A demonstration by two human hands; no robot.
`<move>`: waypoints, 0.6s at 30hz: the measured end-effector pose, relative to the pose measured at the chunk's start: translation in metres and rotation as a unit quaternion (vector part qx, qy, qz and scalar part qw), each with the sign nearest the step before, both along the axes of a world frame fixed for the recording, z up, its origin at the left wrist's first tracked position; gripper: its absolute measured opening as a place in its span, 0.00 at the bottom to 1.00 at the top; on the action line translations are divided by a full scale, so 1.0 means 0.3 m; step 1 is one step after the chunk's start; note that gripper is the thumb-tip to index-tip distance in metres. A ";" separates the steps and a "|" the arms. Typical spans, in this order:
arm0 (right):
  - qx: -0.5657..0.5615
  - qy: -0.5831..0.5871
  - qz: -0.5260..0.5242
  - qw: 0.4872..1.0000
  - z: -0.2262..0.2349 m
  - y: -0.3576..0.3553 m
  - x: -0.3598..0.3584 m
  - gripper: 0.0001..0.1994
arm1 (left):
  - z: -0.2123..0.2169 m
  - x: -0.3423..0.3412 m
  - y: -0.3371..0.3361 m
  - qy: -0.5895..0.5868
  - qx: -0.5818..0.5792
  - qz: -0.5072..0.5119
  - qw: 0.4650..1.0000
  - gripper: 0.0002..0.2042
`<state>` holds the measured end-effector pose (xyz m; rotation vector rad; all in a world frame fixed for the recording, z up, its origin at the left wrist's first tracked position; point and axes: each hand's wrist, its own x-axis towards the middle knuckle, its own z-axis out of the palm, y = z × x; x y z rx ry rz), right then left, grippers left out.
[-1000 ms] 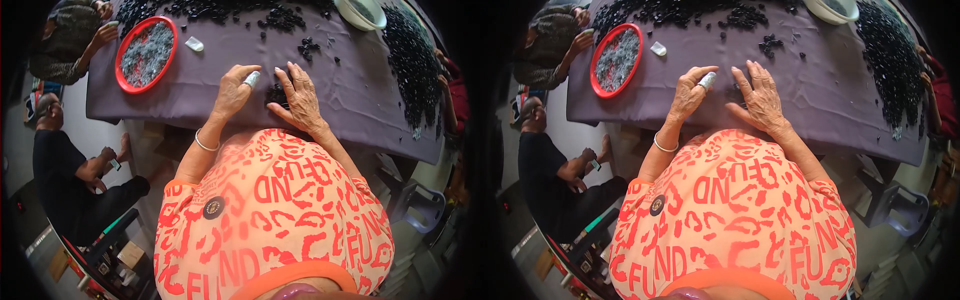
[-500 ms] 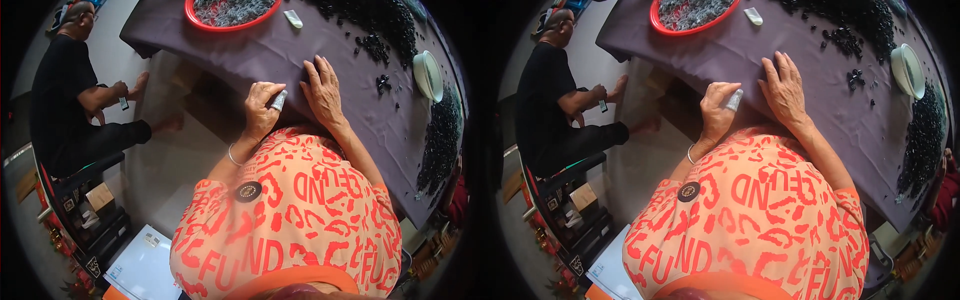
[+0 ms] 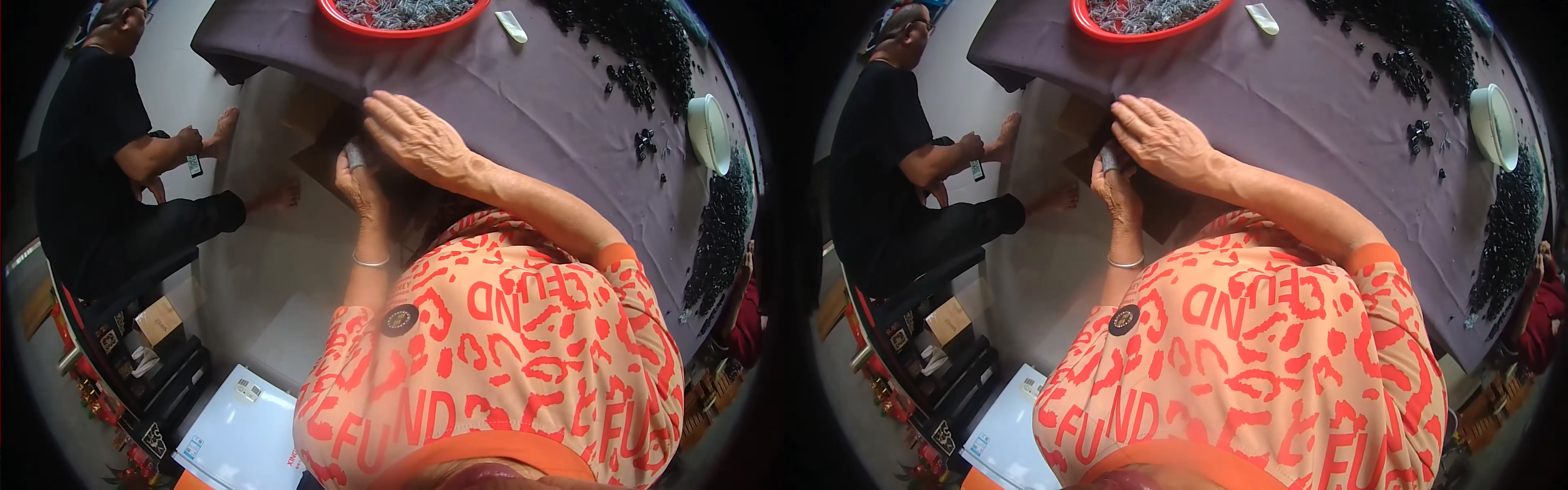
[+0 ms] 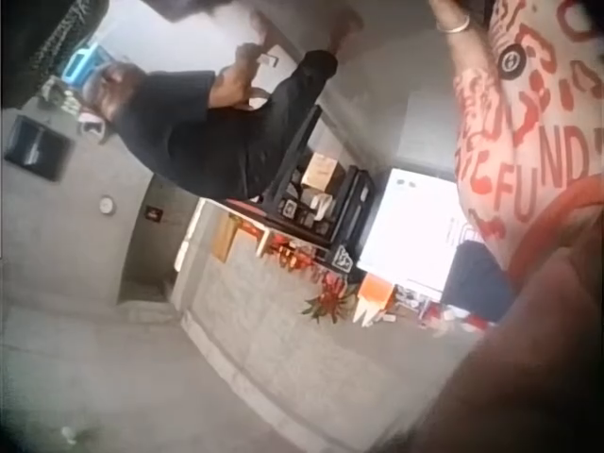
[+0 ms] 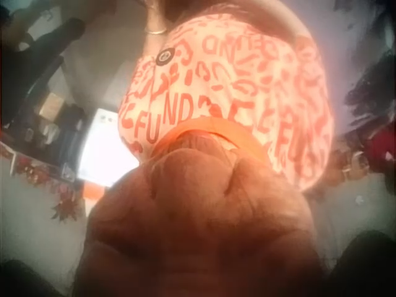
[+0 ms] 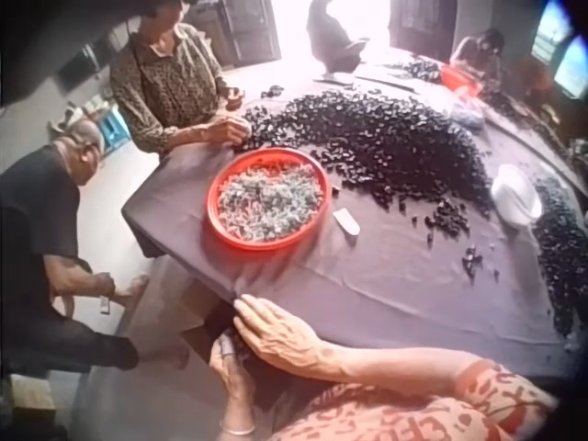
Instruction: The person assembles small components by picking up black plastic pieces and inserting pins into them by hand, placing the assembled parts on the table.
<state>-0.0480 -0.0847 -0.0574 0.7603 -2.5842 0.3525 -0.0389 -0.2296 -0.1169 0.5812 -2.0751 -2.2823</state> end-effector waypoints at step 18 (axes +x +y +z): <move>-0.168 0.025 -0.131 0.977 0.096 0.392 0.232 0.12 | 0.240 -0.039 0.236 0.266 -0.194 -0.057 0.943 0.10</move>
